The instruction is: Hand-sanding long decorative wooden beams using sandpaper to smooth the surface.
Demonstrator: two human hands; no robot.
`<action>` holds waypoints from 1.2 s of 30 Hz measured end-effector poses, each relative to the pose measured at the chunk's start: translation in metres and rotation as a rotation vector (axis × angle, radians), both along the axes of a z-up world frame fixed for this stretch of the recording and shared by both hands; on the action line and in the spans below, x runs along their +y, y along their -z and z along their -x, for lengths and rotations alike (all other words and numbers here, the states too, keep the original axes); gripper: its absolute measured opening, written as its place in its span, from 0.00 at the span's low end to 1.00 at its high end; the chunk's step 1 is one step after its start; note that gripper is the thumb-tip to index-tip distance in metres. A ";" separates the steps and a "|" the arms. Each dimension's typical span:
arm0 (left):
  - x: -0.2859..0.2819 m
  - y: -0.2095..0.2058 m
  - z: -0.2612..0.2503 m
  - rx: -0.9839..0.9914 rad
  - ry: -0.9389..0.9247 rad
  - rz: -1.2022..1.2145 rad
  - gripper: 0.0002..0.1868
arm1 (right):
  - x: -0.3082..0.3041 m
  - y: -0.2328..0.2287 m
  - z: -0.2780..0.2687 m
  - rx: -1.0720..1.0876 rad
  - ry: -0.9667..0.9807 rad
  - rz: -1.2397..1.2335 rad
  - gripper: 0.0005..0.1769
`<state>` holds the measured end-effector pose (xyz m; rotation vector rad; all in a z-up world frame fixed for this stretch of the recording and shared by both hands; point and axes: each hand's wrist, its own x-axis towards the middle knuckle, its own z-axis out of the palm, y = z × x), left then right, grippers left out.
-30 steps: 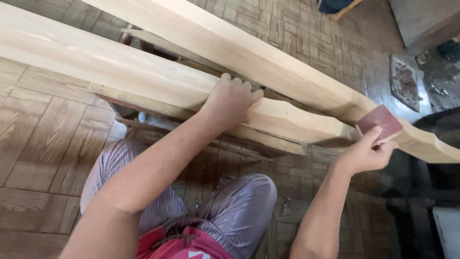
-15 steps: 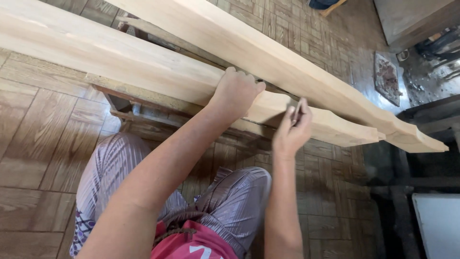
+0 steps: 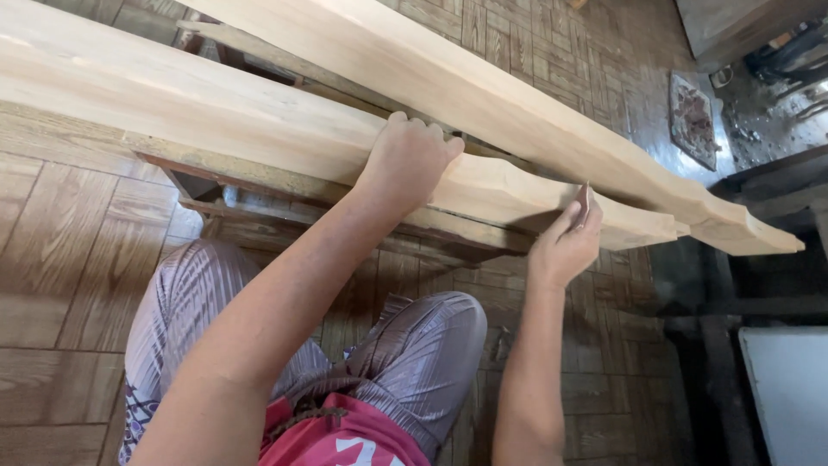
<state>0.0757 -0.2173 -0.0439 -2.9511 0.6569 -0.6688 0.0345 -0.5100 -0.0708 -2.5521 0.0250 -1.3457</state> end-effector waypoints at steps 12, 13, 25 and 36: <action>0.002 -0.008 0.006 -0.011 0.001 0.011 0.30 | 0.096 -0.029 0.025 0.183 -0.185 -0.012 0.15; 0.001 -0.006 0.005 -0.011 0.005 0.011 0.30 | 0.071 -0.031 0.023 0.183 -0.181 -0.012 0.15; -0.001 -0.007 0.008 -0.105 -0.011 0.050 0.14 | 0.114 -0.018 0.008 0.066 -0.252 -0.144 0.19; 0.001 -0.001 0.008 -0.148 -0.021 0.041 0.15 | -0.002 -0.028 -0.005 0.132 0.043 0.122 0.15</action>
